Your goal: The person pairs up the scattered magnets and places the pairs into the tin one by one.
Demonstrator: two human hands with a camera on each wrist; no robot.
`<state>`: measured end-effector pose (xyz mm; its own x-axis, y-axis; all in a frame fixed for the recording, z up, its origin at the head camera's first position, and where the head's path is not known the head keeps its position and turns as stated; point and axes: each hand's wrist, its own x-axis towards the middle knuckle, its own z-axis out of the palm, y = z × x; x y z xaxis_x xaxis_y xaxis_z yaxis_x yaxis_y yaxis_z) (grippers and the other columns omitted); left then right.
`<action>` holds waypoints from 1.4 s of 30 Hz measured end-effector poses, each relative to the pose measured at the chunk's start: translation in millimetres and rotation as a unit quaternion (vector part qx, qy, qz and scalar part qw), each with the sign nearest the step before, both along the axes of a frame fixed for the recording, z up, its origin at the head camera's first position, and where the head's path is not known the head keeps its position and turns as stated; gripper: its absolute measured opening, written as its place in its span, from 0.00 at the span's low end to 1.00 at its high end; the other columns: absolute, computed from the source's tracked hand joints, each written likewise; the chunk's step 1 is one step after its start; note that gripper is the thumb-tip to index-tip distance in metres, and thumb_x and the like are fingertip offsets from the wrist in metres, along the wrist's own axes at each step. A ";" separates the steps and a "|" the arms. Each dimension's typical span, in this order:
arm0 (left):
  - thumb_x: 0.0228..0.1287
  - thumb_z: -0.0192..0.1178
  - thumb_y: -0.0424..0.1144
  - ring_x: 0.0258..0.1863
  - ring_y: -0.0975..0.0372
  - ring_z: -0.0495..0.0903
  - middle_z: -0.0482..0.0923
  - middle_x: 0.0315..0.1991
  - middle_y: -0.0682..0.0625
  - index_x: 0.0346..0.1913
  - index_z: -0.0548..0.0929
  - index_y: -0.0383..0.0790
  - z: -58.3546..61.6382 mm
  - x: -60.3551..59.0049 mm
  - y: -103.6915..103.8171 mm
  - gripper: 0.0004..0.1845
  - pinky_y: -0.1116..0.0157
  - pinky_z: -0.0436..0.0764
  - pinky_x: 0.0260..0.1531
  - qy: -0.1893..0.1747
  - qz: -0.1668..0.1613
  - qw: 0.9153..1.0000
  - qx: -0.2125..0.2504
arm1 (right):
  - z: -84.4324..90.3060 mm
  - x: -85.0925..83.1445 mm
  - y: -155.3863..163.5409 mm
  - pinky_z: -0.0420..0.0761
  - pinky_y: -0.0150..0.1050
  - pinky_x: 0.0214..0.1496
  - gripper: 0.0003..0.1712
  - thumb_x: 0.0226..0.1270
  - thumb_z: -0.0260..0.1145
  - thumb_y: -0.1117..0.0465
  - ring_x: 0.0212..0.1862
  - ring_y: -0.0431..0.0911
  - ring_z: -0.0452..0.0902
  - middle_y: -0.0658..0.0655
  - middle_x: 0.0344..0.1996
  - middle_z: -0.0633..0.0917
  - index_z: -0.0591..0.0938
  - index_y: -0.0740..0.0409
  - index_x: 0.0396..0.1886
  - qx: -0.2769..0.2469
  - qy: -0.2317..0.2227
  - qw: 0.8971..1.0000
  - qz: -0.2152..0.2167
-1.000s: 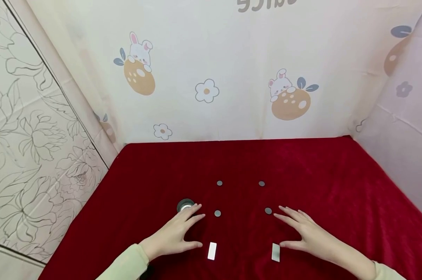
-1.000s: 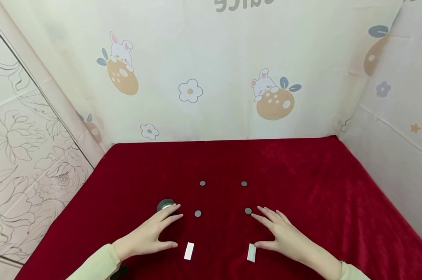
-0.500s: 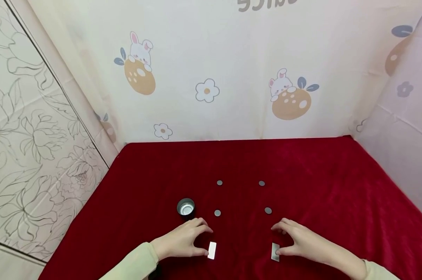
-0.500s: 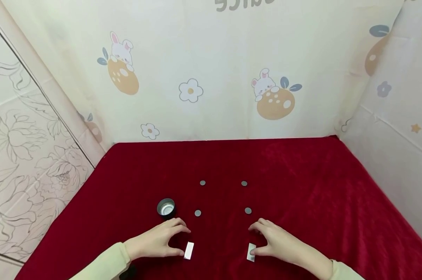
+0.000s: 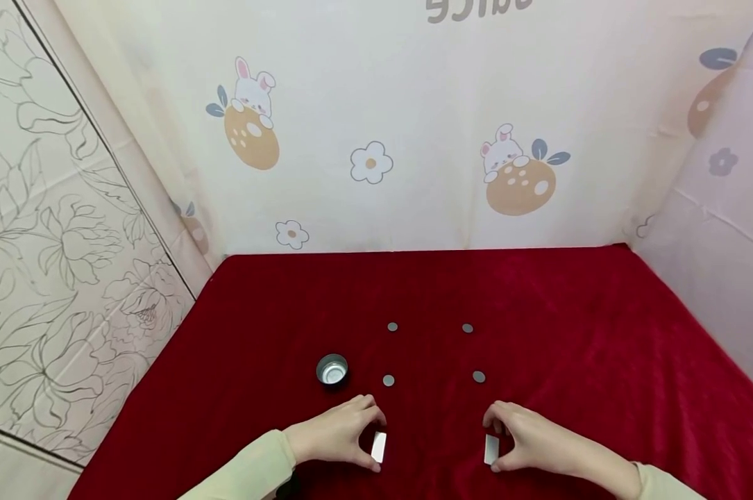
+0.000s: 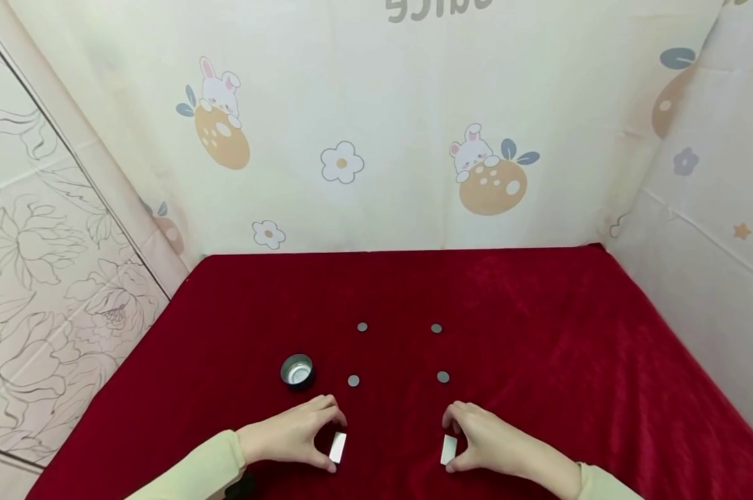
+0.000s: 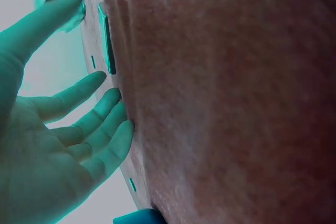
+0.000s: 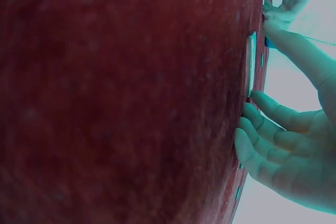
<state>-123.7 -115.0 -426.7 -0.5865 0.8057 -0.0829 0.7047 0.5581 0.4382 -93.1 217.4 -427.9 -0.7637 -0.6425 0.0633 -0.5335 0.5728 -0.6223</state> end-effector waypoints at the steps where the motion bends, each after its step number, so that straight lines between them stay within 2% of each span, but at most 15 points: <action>1: 0.45 0.66 0.55 0.35 0.73 0.63 0.66 0.37 0.61 0.42 0.75 0.45 -0.5 -0.5 0.4 0.25 0.79 0.68 0.35 -0.002 -0.003 1.000 -0.002 | -0.4 -0.2 -0.6 0.69 0.27 0.28 0.22 0.41 0.73 0.54 0.30 0.31 0.64 0.41 0.27 0.68 0.72 0.53 0.34 0.002 0.002 1.000 0.001; 3: 0.44 0.66 0.55 0.34 0.73 0.63 0.66 0.36 0.61 0.42 0.75 0.45 -1.7 -1.3 1.3 0.24 0.79 0.68 0.34 -0.003 -0.008 1.000 -0.006 | -1.1 -0.7 -2.2 0.68 0.27 0.28 0.22 0.39 0.73 0.55 0.29 0.31 0.63 0.41 0.26 0.68 0.72 0.52 0.33 0.007 0.012 1.000 0.001; 8: 0.44 0.68 0.51 0.33 0.72 0.62 0.65 0.34 0.61 0.39 0.75 0.45 -4.0 -2.1 3.4 0.21 0.80 0.67 0.34 0.021 -0.023 0.999 -0.018 | -1.8 -0.1 -5.1 0.67 0.26 0.27 0.24 0.35 0.74 0.57 0.29 0.31 0.62 0.41 0.25 0.67 0.71 0.52 0.31 0.021 0.016 1.000 -0.010; 14: 0.42 0.69 0.48 0.32 0.72 0.62 0.67 0.32 0.61 0.37 0.76 0.44 -5.2 -2.1 6.6 0.19 0.80 0.66 0.33 0.032 -0.016 0.999 -0.025 | -3.1 2.5 -8.6 0.66 0.25 0.26 0.23 0.32 0.74 0.60 0.27 0.31 0.59 0.40 0.23 0.66 0.70 0.51 0.28 0.034 0.028 0.999 -0.029; 16: 0.42 0.69 0.47 0.31 0.72 0.62 0.68 0.31 0.61 0.36 0.77 0.44 -5.5 -2.0 7.6 0.19 0.81 0.66 0.31 0.038 -0.016 0.999 -0.025 | -4.3 3.5 -9.9 0.65 0.25 0.25 0.21 0.32 0.74 0.62 0.27 0.30 0.58 0.39 0.23 0.66 0.70 0.51 0.26 0.040 0.049 0.998 -0.030; 21: 0.40 0.68 0.46 0.28 0.73 0.62 0.68 0.28 0.61 0.33 0.77 0.44 -6.0 -2.0 10.3 0.16 0.82 0.64 0.29 0.077 -0.036 0.996 -0.037 | -8.6 5.2 -12.2 0.65 0.25 0.24 0.20 0.29 0.71 0.64 0.25 0.30 0.59 0.37 0.21 0.66 0.69 0.50 0.21 0.047 0.125 0.991 -0.018; 24: 0.40 0.67 0.46 0.27 0.73 0.62 0.68 0.27 0.61 0.32 0.77 0.45 -6.7 -3.0 11.6 0.16 0.82 0.63 0.29 0.096 -0.047 0.993 -0.046 | -9.9 5.0 -12.5 0.65 0.24 0.24 0.20 0.28 0.70 0.65 0.25 0.30 0.59 0.37 0.21 0.66 0.68 0.50 0.21 0.045 0.146 0.988 -0.009; 32: 0.39 0.67 0.48 0.27 0.72 0.63 0.68 0.26 0.62 0.30 0.77 0.45 -8.2 -5.7 16.4 0.15 0.80 0.63 0.30 0.101 -0.048 0.993 -0.044 | -4.7 3.1 -13.8 0.65 0.24 0.25 0.18 0.33 0.69 0.67 0.25 0.29 0.59 0.37 0.21 0.66 0.69 0.50 0.23 0.032 0.079 0.996 -0.005; 42: 0.42 0.66 0.49 0.27 0.73 0.63 0.68 0.26 0.61 0.31 0.77 0.46 -8.0 -5.1 30.7 0.15 0.80 0.63 0.30 0.092 -0.056 0.993 -0.037 | -0.4 0.8 -25.6 0.67 0.24 0.26 0.18 0.35 0.69 0.66 0.26 0.30 0.62 0.38 0.23 0.68 0.70 0.50 0.25 0.020 0.050 0.998 0.011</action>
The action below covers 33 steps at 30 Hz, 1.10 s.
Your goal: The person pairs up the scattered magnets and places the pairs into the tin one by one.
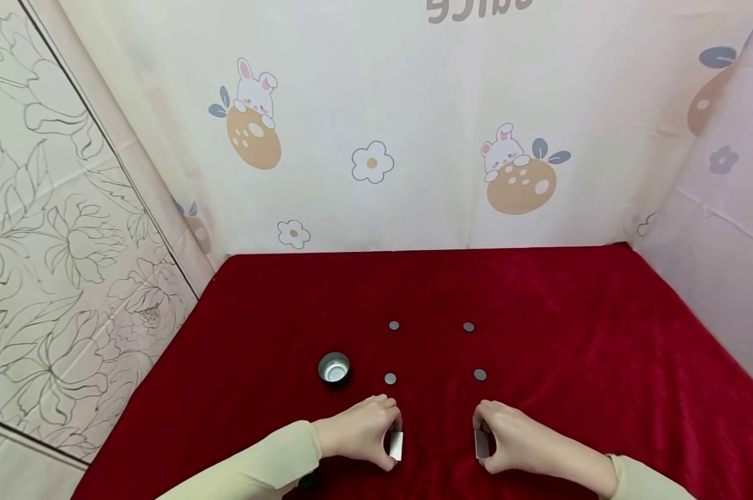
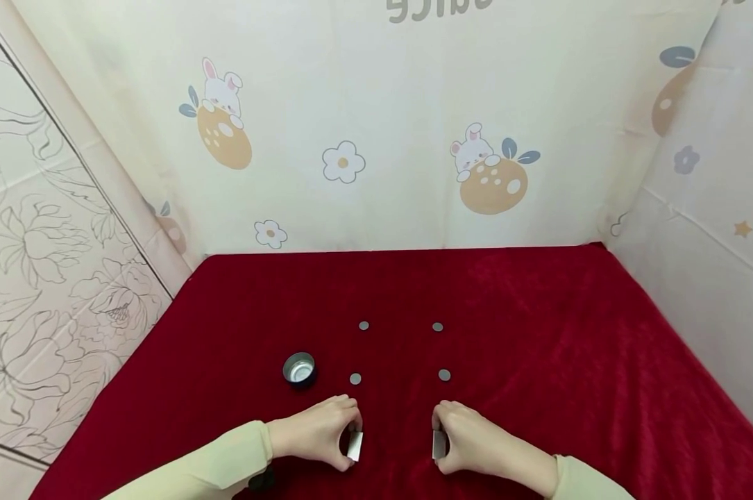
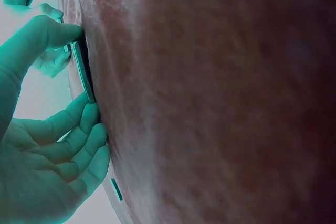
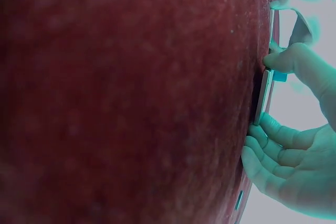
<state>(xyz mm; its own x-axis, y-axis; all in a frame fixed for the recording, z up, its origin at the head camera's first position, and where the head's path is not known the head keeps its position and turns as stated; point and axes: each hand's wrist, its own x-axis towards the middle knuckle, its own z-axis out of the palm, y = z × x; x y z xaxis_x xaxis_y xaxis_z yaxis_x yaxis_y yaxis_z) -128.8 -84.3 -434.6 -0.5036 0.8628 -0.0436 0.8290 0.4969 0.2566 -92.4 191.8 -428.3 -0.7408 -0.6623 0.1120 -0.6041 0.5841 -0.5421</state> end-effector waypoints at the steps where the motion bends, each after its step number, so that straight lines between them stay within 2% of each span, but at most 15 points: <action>1: 0.42 0.66 0.49 0.27 0.73 0.63 0.68 0.26 0.61 0.31 0.77 0.46 0.3 -0.1 1.3 0.15 0.80 0.63 0.30 -0.003 0.000 1.000 0.001 | 0.7 -0.6 -1.3 0.67 0.24 0.26 0.17 0.36 0.69 0.65 0.26 0.30 0.62 0.38 0.23 0.68 0.70 0.50 0.25 0.001 -0.006 1.000 0.001; 7: 0.41 0.66 0.49 0.27 0.73 0.63 0.68 0.26 0.61 0.31 0.77 0.46 -0.1 0.1 7.2 0.15 0.81 0.63 0.30 0.005 0.002 1.000 0.006 | 2.6 -3.6 -9.2 0.67 0.24 0.26 0.16 0.37 0.68 0.65 0.26 0.30 0.62 0.39 0.23 0.68 0.70 0.50 0.26 0.009 -0.036 0.999 0.001; 19: 0.41 0.66 0.49 0.26 0.73 0.62 0.68 0.26 0.61 0.31 0.76 0.46 -2.1 4.2 19.6 0.15 0.83 0.61 0.27 0.009 0.007 1.000 0.020 | 2.0 -10.0 -30.0 0.67 0.25 0.25 0.16 0.38 0.69 0.64 0.24 0.30 0.61 0.40 0.22 0.68 0.71 0.51 0.26 0.013 -0.063 0.998 0.008; 33: 0.39 0.67 0.50 0.25 0.73 0.61 0.67 0.24 0.61 0.29 0.76 0.46 -3.5 5.7 27.7 0.16 0.83 0.60 0.26 0.041 0.013 0.999 0.014 | 2.4 -10.7 -46.2 0.65 0.24 0.23 0.15 0.35 0.69 0.63 0.22 0.30 0.59 0.40 0.21 0.67 0.72 0.52 0.25 0.020 -0.036 0.999 0.009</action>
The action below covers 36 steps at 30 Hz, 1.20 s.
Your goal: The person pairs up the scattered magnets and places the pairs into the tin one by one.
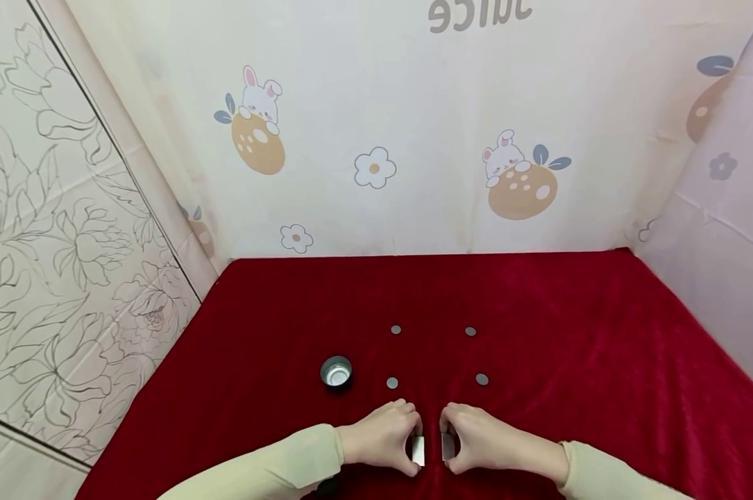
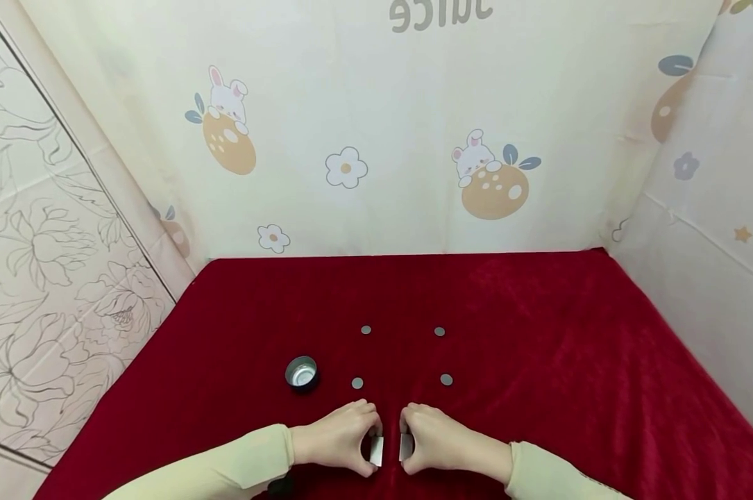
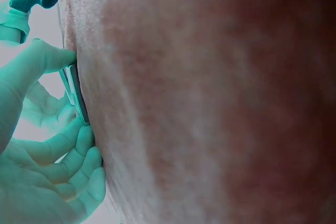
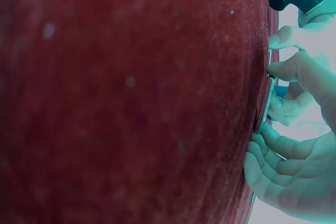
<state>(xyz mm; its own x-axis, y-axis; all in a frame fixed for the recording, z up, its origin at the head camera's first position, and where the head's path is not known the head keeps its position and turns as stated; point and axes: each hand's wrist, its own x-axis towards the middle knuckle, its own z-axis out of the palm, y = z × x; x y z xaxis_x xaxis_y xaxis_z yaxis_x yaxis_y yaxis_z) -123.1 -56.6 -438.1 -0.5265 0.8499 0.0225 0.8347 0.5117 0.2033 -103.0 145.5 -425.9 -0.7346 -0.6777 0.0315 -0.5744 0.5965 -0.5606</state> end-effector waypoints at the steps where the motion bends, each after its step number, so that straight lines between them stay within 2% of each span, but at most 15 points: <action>1: 0.39 0.67 0.51 0.25 0.73 0.61 0.67 0.24 0.61 0.29 0.76 0.46 -0.1 0.2 0.6 0.16 0.83 0.60 0.26 0.001 -0.002 1.000 0.000 | -0.1 -0.1 -0.3 0.66 0.24 0.24 0.15 0.35 0.69 0.63 0.22 0.30 0.59 0.40 0.21 0.67 0.72 0.52 0.24 0.000 -0.004 1.000 -0.001; 7: 0.39 0.67 0.50 0.25 0.73 0.62 0.68 0.24 0.61 0.28 0.76 0.46 -0.2 0.7 5.2 0.16 0.83 0.60 0.26 -0.002 -0.003 1.000 0.003 | 0.0 0.1 -6.0 0.66 0.25 0.24 0.15 0.35 0.69 0.63 0.22 0.31 0.60 0.41 0.22 0.68 0.72 0.52 0.24 0.004 -0.016 1.000 -0.009; 11: 0.38 0.68 0.50 0.25 0.73 0.62 0.67 0.24 0.61 0.28 0.75 0.45 -0.8 0.7 9.1 0.17 0.83 0.60 0.26 0.011 -0.011 1.000 0.004 | -1.3 1.3 -12.6 0.66 0.25 0.25 0.17 0.31 0.70 0.63 0.23 0.31 0.59 0.41 0.20 0.68 0.70 0.53 0.22 0.015 0.017 1.000 -0.011; 14: 0.41 0.68 0.52 0.26 0.73 0.62 0.68 0.25 0.61 0.30 0.76 0.44 0.0 -0.4 9.1 0.18 0.83 0.61 0.27 -0.013 -0.007 1.000 0.000 | -1.1 1.6 -15.5 0.66 0.25 0.25 0.18 0.30 0.70 0.64 0.22 0.31 0.59 0.42 0.20 0.68 0.70 0.53 0.21 0.022 0.025 0.999 -0.014; 18: 0.43 0.68 0.51 0.27 0.74 0.61 0.68 0.26 0.60 0.35 0.77 0.42 1.8 -2.5 5.9 0.20 0.82 0.62 0.27 -0.091 0.009 0.996 0.001 | 1.2 1.0 -15.2 0.67 0.26 0.25 0.18 0.33 0.71 0.66 0.23 0.31 0.61 0.42 0.22 0.69 0.71 0.55 0.25 0.007 -0.030 0.999 -0.024; 21: 0.44 0.68 0.50 0.27 0.73 0.60 0.67 0.26 0.60 0.38 0.77 0.41 2.8 -3.6 3.7 0.20 0.82 0.63 0.27 -0.119 0.007 0.993 0.000 | 2.2 0.6 -13.7 0.68 0.26 0.24 0.19 0.36 0.72 0.65 0.22 0.32 0.62 0.43 0.21 0.70 0.72 0.55 0.28 -0.012 -0.078 0.996 -0.035; 26: 0.45 0.67 0.50 0.28 0.73 0.61 0.68 0.29 0.60 0.39 0.77 0.42 4.2 -3.5 2.5 0.21 0.81 0.62 0.28 -0.107 -0.011 0.994 -0.012 | 1.0 0.9 -11.2 0.68 0.27 0.22 0.20 0.37 0.73 0.64 0.20 0.31 0.64 0.44 0.18 0.72 0.72 0.56 0.29 -0.051 -0.111 0.992 -0.038; 30: 0.45 0.67 0.51 0.30 0.73 0.61 0.68 0.31 0.59 0.39 0.77 0.42 5.9 -1.9 2.4 0.21 0.82 0.63 0.31 -0.096 -0.016 0.995 -0.022 | -1.1 1.6 -10.6 0.70 0.27 0.22 0.16 0.39 0.72 0.67 0.20 0.31 0.67 0.44 0.18 0.76 0.73 0.56 0.26 -0.081 -0.138 0.987 -0.029; 33: 0.45 0.67 0.51 0.32 0.73 0.62 0.68 0.32 0.59 0.41 0.76 0.42 7.1 -1.9 1.2 0.22 0.82 0.64 0.33 -0.106 -0.014 0.994 -0.021 | -0.5 1.2 -9.7 0.72 0.27 0.23 0.10 0.44 0.69 0.68 0.20 0.32 0.71 0.46 0.18 0.79 0.75 0.57 0.25 -0.112 -0.181 0.977 -0.022; 36: 0.47 0.67 0.48 0.33 0.74 0.62 0.69 0.34 0.59 0.42 0.77 0.42 7.4 -3.1 -2.2 0.21 0.82 0.65 0.33 -0.138 -0.009 0.990 -0.007 | 2.0 0.1 -6.7 0.74 0.29 0.25 0.06 0.49 0.67 0.68 0.22 0.35 0.74 0.51 0.20 0.82 0.77 0.61 0.26 -0.153 -0.231 0.961 -0.016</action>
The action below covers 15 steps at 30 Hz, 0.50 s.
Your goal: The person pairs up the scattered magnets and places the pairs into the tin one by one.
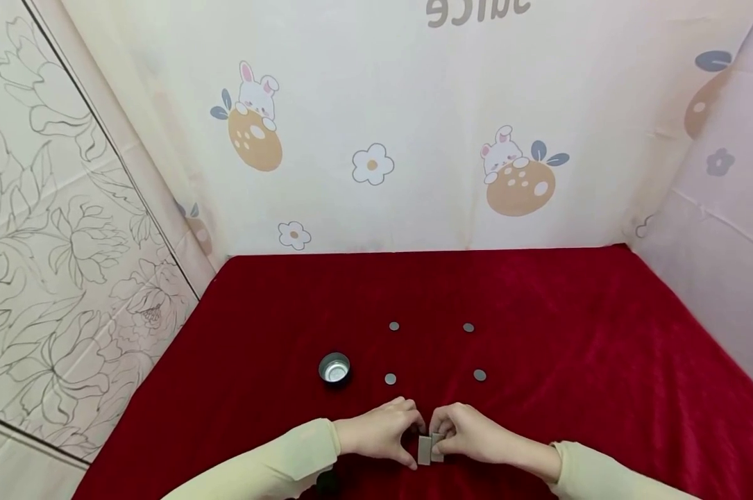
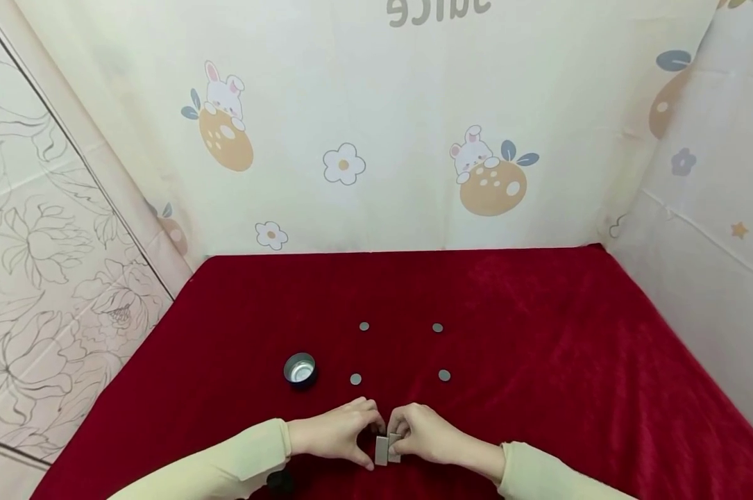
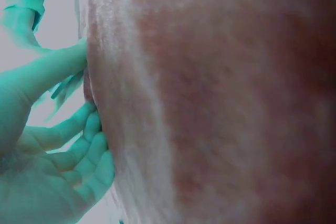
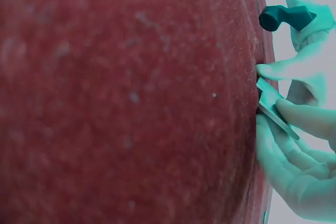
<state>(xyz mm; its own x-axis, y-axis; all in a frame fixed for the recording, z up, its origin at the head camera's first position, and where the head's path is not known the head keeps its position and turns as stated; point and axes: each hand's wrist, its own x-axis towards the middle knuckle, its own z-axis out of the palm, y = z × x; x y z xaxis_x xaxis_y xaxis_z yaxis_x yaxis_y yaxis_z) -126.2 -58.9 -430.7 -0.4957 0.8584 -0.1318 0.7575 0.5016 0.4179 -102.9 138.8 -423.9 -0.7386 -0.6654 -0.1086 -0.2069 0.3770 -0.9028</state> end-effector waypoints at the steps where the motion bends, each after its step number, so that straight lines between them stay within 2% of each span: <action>1: 0.47 0.66 0.48 0.33 0.74 0.63 0.69 0.35 0.59 0.43 0.77 0.42 0.7 -0.6 -1.8 0.20 0.82 0.66 0.33 -0.011 0.003 1.000 0.005 | 1.2 -0.9 1.2 0.76 0.31 0.26 0.05 0.51 0.66 0.68 0.23 0.36 0.75 0.53 0.20 0.82 0.77 0.63 0.27 -0.015 -0.014 1.000 0.003; 6: 0.52 0.64 0.45 0.36 0.74 0.67 0.70 0.37 0.60 0.45 0.77 0.43 4.8 -3.2 -12.1 0.18 0.81 0.68 0.36 -0.049 0.007 0.998 0.026 | 9.8 -5.8 4.7 0.79 0.38 0.28 0.07 0.56 0.61 0.70 0.25 0.44 0.78 0.62 0.25 0.82 0.75 0.71 0.32 -0.079 -0.075 0.994 0.015; 9: 0.54 0.62 0.44 0.38 0.74 0.69 0.71 0.39 0.59 0.45 0.77 0.43 7.4 -4.4 -18.8 0.16 0.79 0.69 0.38 -0.053 0.013 0.997 0.047 | 15.6 -9.0 4.0 0.80 0.40 0.30 0.08 0.58 0.59 0.70 0.27 0.47 0.79 0.63 0.27 0.81 0.75 0.73 0.35 -0.094 -0.106 0.990 0.007; 15: 0.56 0.60 0.42 0.40 0.72 0.72 0.73 0.40 0.59 0.44 0.78 0.45 12.7 -6.2 -35.5 0.13 0.77 0.72 0.39 -0.048 0.068 0.992 0.096 | 24.1 -15.4 -1.9 0.80 0.40 0.33 0.10 0.57 0.61 0.68 0.30 0.47 0.79 0.61 0.28 0.82 0.76 0.73 0.36 -0.088 -0.120 0.988 -0.038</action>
